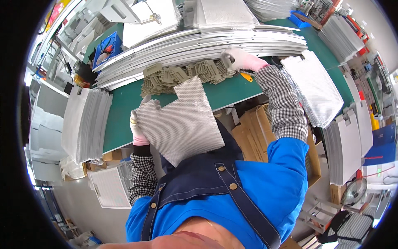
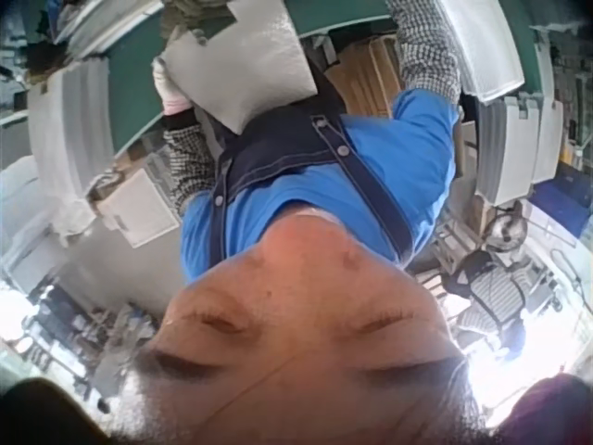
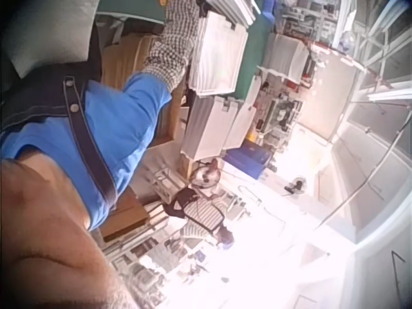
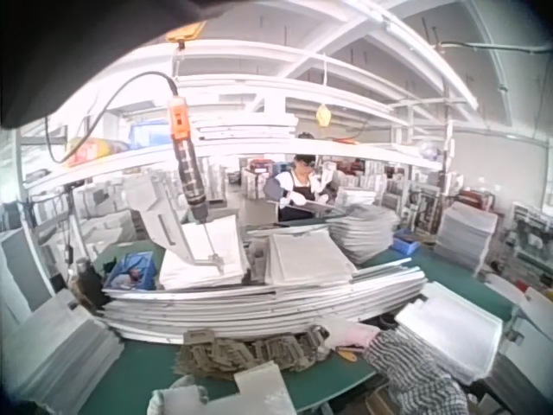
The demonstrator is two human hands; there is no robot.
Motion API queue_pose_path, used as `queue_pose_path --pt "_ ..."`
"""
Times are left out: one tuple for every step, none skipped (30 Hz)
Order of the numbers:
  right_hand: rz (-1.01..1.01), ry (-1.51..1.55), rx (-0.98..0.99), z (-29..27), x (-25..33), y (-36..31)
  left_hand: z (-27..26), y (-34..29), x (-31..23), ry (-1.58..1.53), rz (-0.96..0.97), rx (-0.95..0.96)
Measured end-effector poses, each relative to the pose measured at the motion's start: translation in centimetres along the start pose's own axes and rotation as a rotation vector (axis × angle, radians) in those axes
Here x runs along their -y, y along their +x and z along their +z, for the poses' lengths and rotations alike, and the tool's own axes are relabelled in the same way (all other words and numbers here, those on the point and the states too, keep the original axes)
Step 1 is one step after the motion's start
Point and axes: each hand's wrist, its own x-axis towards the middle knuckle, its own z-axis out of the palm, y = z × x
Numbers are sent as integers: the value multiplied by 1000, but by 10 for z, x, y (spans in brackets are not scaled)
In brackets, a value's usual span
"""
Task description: The person assembles air filters by hand at a factory workstation. They pick up a mesh filter panel, place a small rectangular insert onto it, and then fit a white frame around the panel. The person uses a handheld tool to secure the frame to the panel. Completed units are stacked on the table.
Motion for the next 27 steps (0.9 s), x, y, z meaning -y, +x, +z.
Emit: queue_pose_path --pt "51 40 -120 -4 17 2 -1 -4 -2 -13 15 -8" --pt "100 82 -239 -12 34 0 -2 -5 -2 26 17 -45" --pt "152 128 -352 -20 59 -5 5 -3 -3 62 15 -87" --pt "174 260 -300 -26 90 -9 13 -4 -5 104 6 -134" --pt "188 398 -246 -31 127 -7 23 -6 -9 85 -7 -136" --pt "203 531 -192 -32 155 -5 35 -4 -12 67 -18 -131" --pt "159 552 -105 -27 171 -4 41 -3 -13 88 -22 -123" --pt "71 622 5 -24 186 0 46 -3 -15 111 -23 -119" --pt "-10 682 111 -22 198 4 49 -3 -15 172 -13 -113" --pt "2 626 184 -17 210 11 49 -5 -15 233 -4 -106" --pt "15 607 284 -11 218 22 48 -9 -15 205 2 -78" --pt "83 581 346 -7 223 33 47 -11 -14 176 11 -46" --pt "153 553 408 -4 227 40 45 -13 -15 144 8 -29" --pt "173 533 430 -4 231 44 42 -15 -15 112 3 -11" --pt "191 509 453 -7 237 47 39 -18 -16 74 -10 -9" --pt "211 486 476 -9 241 49 37 -19 -16 35 -24 -5" --pt "200 516 474 -9 242 48 32 -19 -15 -5 -32 17" --pt "190 545 469 -9 243 46 27 -16 -15 -44 -39 43" --pt "180 575 464 -11 243 44 23 -13 -14 -87 -32 97" --pt "97 590 532 -15 238 45 18 -9 -14 -130 -25 151" --pt "86 521 586 -19 242 47 17 -3 -12 -175 -4 235" --pt "75 451 639 -24 247 48 14 -2 -11 -141 2 211" --pt "63 380 691 -27 251 50 10 -3 -10 -108 8 185" --pt "16 318 688 -28 253 47 9 -5 -15 7 -5 55" --pt "10 270 661 -26 253 46 9 -6 -18 130 20 -13" --pt "1 222 634 -23 251 46 9 -6 -23 253 35 -85" --pt "-3 176 604 -20 248 46 24 -3 -35 384 83 -91"
